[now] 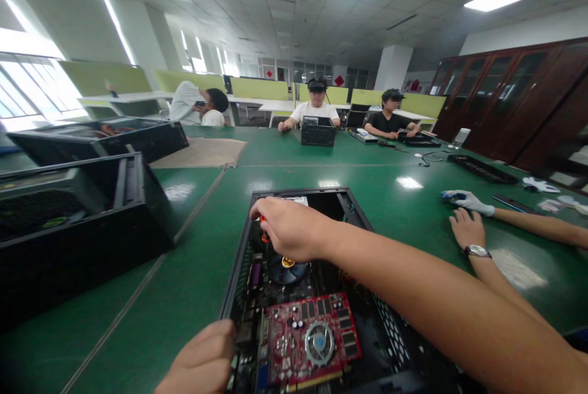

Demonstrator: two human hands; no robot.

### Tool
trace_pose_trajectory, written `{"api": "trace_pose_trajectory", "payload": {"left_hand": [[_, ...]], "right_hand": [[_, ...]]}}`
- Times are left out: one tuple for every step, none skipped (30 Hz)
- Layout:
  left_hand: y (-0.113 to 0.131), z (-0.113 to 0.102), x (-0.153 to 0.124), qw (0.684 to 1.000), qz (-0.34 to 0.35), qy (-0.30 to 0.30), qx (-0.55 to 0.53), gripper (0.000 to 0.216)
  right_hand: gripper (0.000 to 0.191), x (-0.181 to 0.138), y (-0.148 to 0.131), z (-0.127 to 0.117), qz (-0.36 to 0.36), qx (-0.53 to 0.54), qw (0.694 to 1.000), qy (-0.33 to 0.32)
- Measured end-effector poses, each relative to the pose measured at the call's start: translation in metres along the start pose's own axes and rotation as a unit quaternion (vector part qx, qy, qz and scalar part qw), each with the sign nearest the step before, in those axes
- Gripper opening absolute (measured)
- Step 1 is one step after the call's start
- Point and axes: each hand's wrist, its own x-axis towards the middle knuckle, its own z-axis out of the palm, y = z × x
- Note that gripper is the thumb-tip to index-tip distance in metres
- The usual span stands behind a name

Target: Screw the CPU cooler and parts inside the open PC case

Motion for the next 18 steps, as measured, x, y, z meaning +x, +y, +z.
{"api": "trace_pose_trajectory", "payload": {"left_hand": [[0.000,0.001,-0.001,1.000,-0.004,0.001,0.002,0.052],[0.000,0.002,-0.002,1.000,-0.010,0.005,0.004,0.052],[0.000,0.003,-0.003,1.000,-0.016,0.012,0.005,0.052],[0.000,0.004,-0.004,1.000,-0.018,0.016,0.004,0.052],[0.000,0.004,-0.005,1.000,-0.015,0.022,0.002,0.052],[0.000,0.003,-0.005,1.000,-0.010,0.027,-0.001,0.052],[0.000,0.003,-0.006,1.000,-0.004,0.030,-0.003,0.052],[0.000,0.003,-0.006,1.000,-0.001,0.030,-0.004,0.052],[0.000,0.002,-0.006,1.000,-0.003,0.029,-0.002,0.052],[0.001,0.002,-0.006,1.000,-0.010,0.026,0.002,0.052],[0.001,0.003,-0.006,1.000,-0.015,0.022,0.006,0.052],[0.001,0.003,-0.005,1.000,-0.019,0.017,0.009,0.052],[0.001,0.003,-0.003,1.000,-0.016,0.014,0.011,0.052],[0.000,0.003,0.000,1.000,-0.011,0.015,0.011,0.051],[0.000,0.002,0.003,1.000,0.000,0.016,0.011,0.051],[0.000,-0.001,0.008,1.000,0.012,0.016,0.010,0.049],[0.000,-0.005,0.012,1.000,0.022,0.013,0.011,0.047],[0.002,-0.011,0.017,1.000,0.026,0.004,0.013,0.044]], "right_hand": [[0.020,0.001,0.002,0.004,-0.001,-0.001,1.000,-0.005],[0.020,0.002,0.003,0.007,-0.002,-0.002,1.000,-0.007],[0.020,0.003,0.004,0.009,-0.001,-0.002,1.000,-0.007],[0.019,0.003,0.005,0.010,0.000,-0.002,1.000,-0.007],[0.018,0.004,0.006,0.011,0.000,-0.002,1.000,-0.007],[0.018,0.004,0.007,0.011,0.001,-0.002,1.000,-0.007],[0.017,0.004,0.008,0.011,0.002,-0.003,1.000,-0.007],[0.017,0.004,0.008,0.011,0.001,-0.004,1.000,-0.008],[0.016,0.004,0.009,0.010,0.001,-0.004,1.000,-0.009],[0.016,0.004,0.009,0.011,0.000,-0.005,1.000,-0.009],[0.017,0.004,0.009,0.011,-0.001,-0.006,1.000,-0.008],[0.017,0.004,0.010,0.012,-0.004,-0.008,1.000,-0.006],[0.016,0.004,0.011,0.014,-0.006,-0.011,1.000,-0.003],[0.014,0.005,0.011,0.016,-0.004,-0.018,1.000,0.001],[0.012,0.006,0.012,0.018,0.004,-0.030,1.000,0.005],[0.013,0.007,0.012,0.019,0.017,-0.047,0.999,0.008],[0.015,0.008,0.012,0.020,0.030,-0.063,0.998,0.007],[0.018,0.009,0.011,0.019,0.039,-0.075,0.996,0.004]]}}
